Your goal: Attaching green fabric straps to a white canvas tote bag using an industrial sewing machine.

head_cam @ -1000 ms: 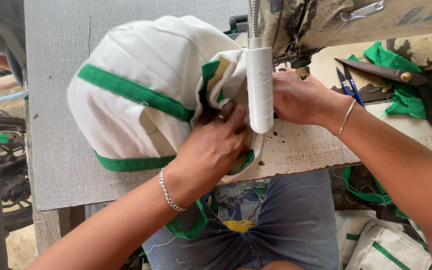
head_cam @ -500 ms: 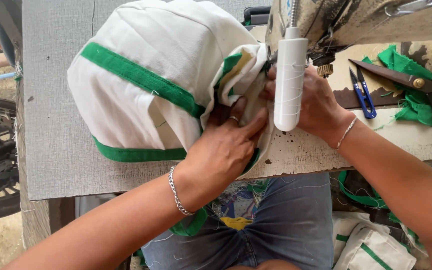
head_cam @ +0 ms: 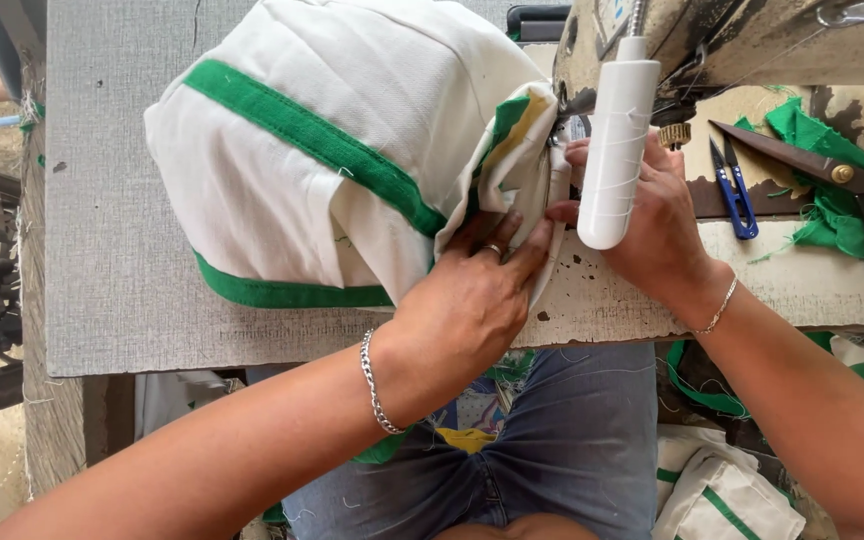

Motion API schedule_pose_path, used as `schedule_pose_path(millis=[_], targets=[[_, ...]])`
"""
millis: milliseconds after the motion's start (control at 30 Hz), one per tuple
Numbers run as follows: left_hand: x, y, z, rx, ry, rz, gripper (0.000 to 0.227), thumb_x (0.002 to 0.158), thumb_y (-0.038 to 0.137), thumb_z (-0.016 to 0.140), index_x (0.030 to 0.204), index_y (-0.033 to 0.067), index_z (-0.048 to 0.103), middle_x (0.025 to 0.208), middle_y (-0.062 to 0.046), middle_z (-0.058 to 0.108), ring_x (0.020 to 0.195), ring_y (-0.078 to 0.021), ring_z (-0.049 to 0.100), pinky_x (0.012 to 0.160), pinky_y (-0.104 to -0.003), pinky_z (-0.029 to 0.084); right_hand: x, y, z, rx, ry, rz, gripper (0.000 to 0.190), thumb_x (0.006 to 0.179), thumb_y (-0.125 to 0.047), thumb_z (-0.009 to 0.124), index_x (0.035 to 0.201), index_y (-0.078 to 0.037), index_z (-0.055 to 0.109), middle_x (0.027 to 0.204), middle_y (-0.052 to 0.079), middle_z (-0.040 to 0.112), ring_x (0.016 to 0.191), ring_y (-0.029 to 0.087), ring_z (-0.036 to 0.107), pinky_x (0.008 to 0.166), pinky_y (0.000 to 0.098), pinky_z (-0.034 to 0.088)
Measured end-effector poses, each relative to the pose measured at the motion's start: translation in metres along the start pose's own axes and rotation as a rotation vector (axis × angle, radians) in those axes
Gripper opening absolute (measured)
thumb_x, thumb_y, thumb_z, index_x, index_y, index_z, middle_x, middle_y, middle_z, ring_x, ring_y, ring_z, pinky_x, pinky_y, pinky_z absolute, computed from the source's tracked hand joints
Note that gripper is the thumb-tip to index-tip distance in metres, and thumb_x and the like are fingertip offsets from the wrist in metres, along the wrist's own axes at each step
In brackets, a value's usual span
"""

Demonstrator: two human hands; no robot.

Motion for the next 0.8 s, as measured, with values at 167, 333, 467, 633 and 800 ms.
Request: schedule_pose_path(millis=[167, 333, 467, 633, 800], targets=[[0.001, 0.003, 0.003, 0.035, -0.014, -0.01, 0.057, 0.09, 0.023, 0.051, 0.144, 0.0045, 0.057, 0.158, -0.015, 0.042, 0.108, -0.0307, 0.063, 0.114, -0.05, 0.037, -0.002, -0.001, 0.001, -0.055, -0.056, 0.03, 0.042, 0.096, -0.028, 0.081, 0.125, 0.002, 0.074, 0.133, 0.018, 0.07, 0.128, 0.045, 0.059, 0.104, 0.0607, 0.039], [0.0, 0.004, 0.001, 0.05, -0.027, -0.022, 0.06, 0.091, 0.024, 0.052, 0.148, 0.0042, 0.053, 0.16, -0.015, 0.039, 0.117, -0.0327, 0.059, 0.114, -0.052, 0.037, -0.001, -0.003, 0.001, -0.199, -0.097, -0.097, 0.044, 0.101, -0.031, 0.074, 0.129, 0.003, 0.073, 0.131, 0.018, 0.073, 0.126, 0.044, 0.059, 0.097, 0.0596, 0.048], [0.0, 0.005, 0.0, 0.066, -0.023, -0.029, 0.06, 0.093, 0.027, 0.05, 0.149, 0.0045, 0.052, 0.156, -0.012, 0.044, 0.133, -0.0365, 0.054, 0.116, -0.054, 0.034, 0.001, -0.001, 0.0, -0.16, -0.131, -0.112, 0.048, 0.104, -0.028, 0.069, 0.143, 0.001, 0.065, 0.134, 0.022, 0.071, 0.127, 0.041, 0.064, 0.107, 0.0569, 0.048], [-0.001, 0.004, 0.0, 0.014, -0.025, -0.02, 0.059, 0.089, 0.023, 0.053, 0.145, 0.0043, 0.058, 0.163, -0.015, 0.034, 0.134, -0.0385, 0.053, 0.114, -0.053, 0.037, -0.009, 0.019, 0.007, -0.186, -0.142, -0.095, 0.054, 0.1, -0.036, 0.074, 0.142, -0.002, 0.069, 0.13, 0.023, 0.074, 0.129, 0.044, 0.064, 0.114, 0.0548, 0.039], [0.0, 0.003, -0.004, 0.065, -0.02, -0.041, 0.066, 0.091, 0.024, 0.051, 0.153, 0.0023, 0.045, 0.163, -0.011, 0.035, 0.136, -0.0343, 0.052, 0.107, -0.048, 0.042, -0.003, 0.01, 0.007, -0.183, -0.161, -0.143, 0.053, 0.1, -0.03, 0.075, 0.136, 0.008, 0.067, 0.136, 0.025, 0.07, 0.137, 0.041, 0.06, 0.126, 0.0542, 0.029]])
Point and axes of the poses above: each hand's wrist, its own x-axis towards the middle knuckle, its own z-axis out of the palm, y = z × x, the point moved 5 cm from there along x, towards the middle knuckle
